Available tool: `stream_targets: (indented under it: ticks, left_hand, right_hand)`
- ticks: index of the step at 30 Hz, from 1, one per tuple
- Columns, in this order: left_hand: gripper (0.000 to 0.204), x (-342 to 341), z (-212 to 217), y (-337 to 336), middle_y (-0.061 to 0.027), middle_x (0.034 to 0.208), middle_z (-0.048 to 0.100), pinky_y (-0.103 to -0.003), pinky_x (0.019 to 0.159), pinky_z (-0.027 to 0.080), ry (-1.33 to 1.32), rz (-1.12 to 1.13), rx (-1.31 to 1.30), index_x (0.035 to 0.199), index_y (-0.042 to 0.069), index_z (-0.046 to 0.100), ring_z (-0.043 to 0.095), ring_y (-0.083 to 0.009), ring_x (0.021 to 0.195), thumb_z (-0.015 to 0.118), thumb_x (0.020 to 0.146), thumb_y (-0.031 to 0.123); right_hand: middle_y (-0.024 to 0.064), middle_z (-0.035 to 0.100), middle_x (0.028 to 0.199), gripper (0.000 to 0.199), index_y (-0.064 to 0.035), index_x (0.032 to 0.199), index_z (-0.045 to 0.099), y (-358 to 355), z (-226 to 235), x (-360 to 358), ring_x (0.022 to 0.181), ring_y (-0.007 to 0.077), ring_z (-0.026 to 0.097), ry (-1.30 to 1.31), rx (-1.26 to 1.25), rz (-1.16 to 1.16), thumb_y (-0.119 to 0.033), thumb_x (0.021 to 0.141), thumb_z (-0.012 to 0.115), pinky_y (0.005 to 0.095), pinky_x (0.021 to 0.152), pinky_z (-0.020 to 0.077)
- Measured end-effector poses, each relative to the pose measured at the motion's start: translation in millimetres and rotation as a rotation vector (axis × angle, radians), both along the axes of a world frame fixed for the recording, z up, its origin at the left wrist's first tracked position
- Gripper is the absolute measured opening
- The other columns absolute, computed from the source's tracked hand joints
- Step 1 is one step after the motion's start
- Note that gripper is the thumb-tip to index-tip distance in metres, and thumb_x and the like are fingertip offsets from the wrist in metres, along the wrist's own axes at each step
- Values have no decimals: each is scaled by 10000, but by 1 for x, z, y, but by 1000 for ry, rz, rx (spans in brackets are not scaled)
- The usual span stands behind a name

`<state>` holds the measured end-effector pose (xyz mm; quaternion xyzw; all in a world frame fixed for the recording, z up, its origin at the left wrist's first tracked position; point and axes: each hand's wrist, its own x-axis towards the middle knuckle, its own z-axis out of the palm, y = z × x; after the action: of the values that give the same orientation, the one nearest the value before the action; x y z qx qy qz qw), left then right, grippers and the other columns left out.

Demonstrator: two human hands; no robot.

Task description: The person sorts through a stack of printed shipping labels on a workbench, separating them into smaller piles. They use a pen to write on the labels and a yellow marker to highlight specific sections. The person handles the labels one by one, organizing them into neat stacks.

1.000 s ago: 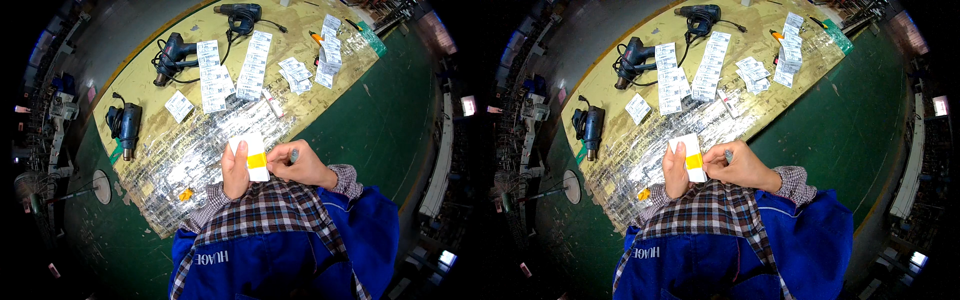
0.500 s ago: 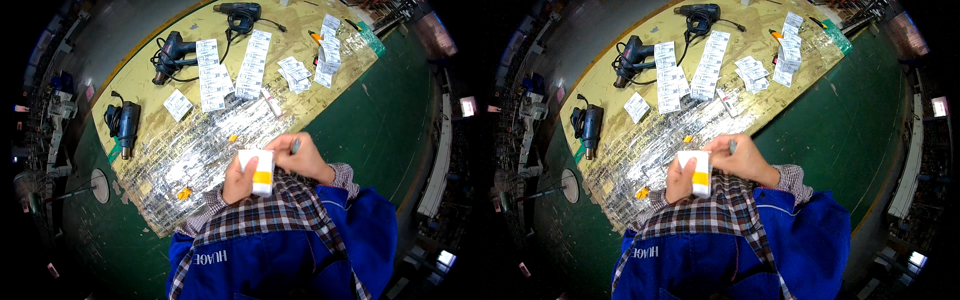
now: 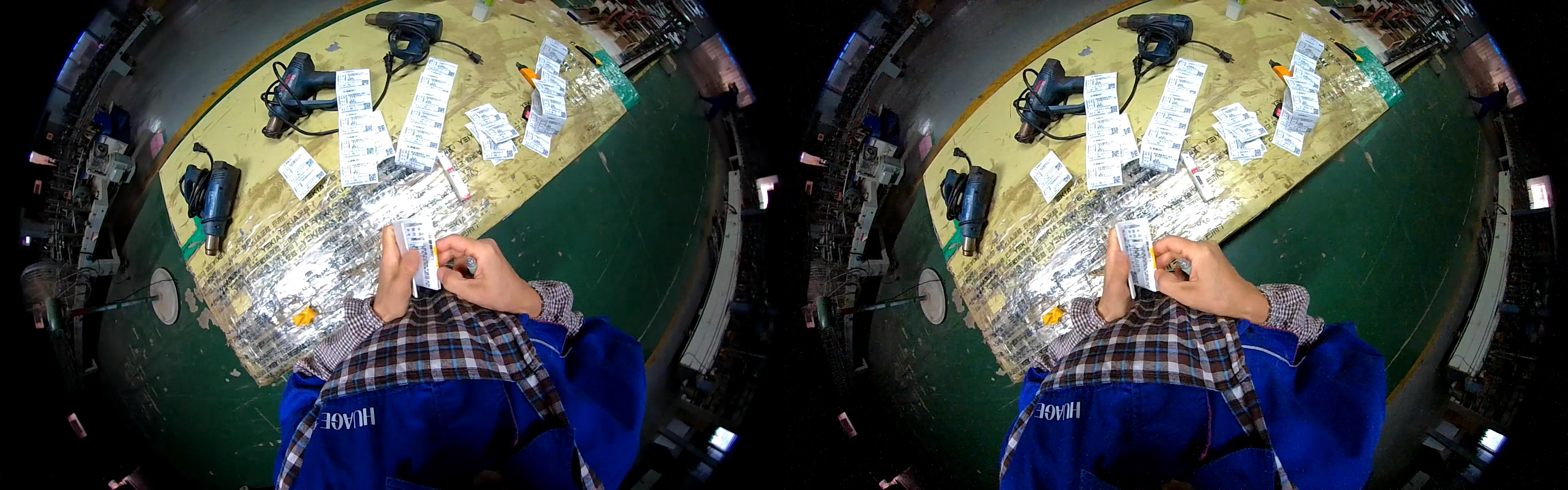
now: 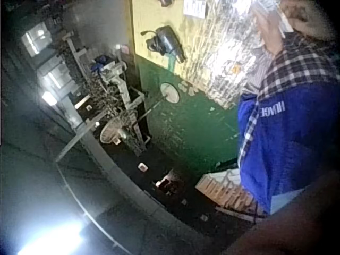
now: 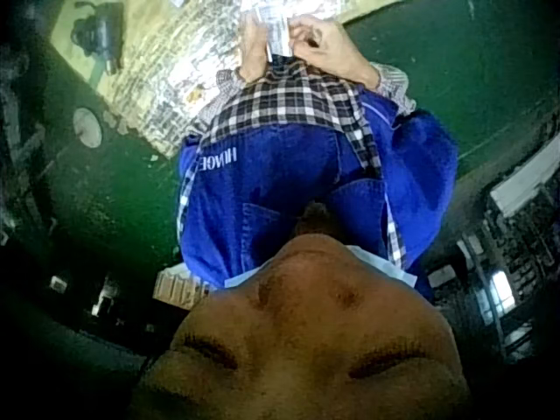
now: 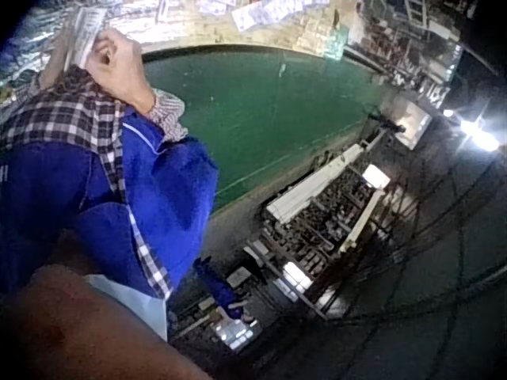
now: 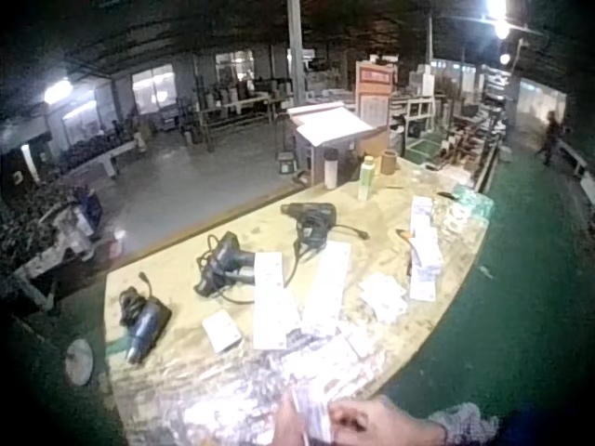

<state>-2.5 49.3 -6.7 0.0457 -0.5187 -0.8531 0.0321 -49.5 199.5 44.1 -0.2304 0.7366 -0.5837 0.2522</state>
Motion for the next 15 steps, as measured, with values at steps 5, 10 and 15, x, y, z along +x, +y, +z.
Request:
stream_targets:
  ticks: [5,10,15]
  left_hand:
    - [415,-1,-1,-8,-80,1028,540,-276,821,439,-121,-117,-117,1152,-38,410,541,-141,929,531,875,247]
    - [490,9,-2,-15,-178,1185,526,-385,953,386,-289,36,399,1240,-84,397,513,-266,1106,487,858,209]
    - [464,13,-8,-20,-188,1175,528,-388,933,420,-309,45,406,1234,-87,401,530,-266,1093,495,883,202]
  right_hand:
    - [127,631,762,299,21,1043,564,-2,-1,0,549,171,584,206,68,-74,-31,752,617,299,484,459]
    - [155,580,909,327,-27,1089,583,2,-7,-10,722,287,616,529,286,-286,-7,762,587,342,602,495]
    - [166,603,914,248,-17,1016,634,5,-11,-14,717,277,623,526,162,-238,-32,770,599,356,608,499]
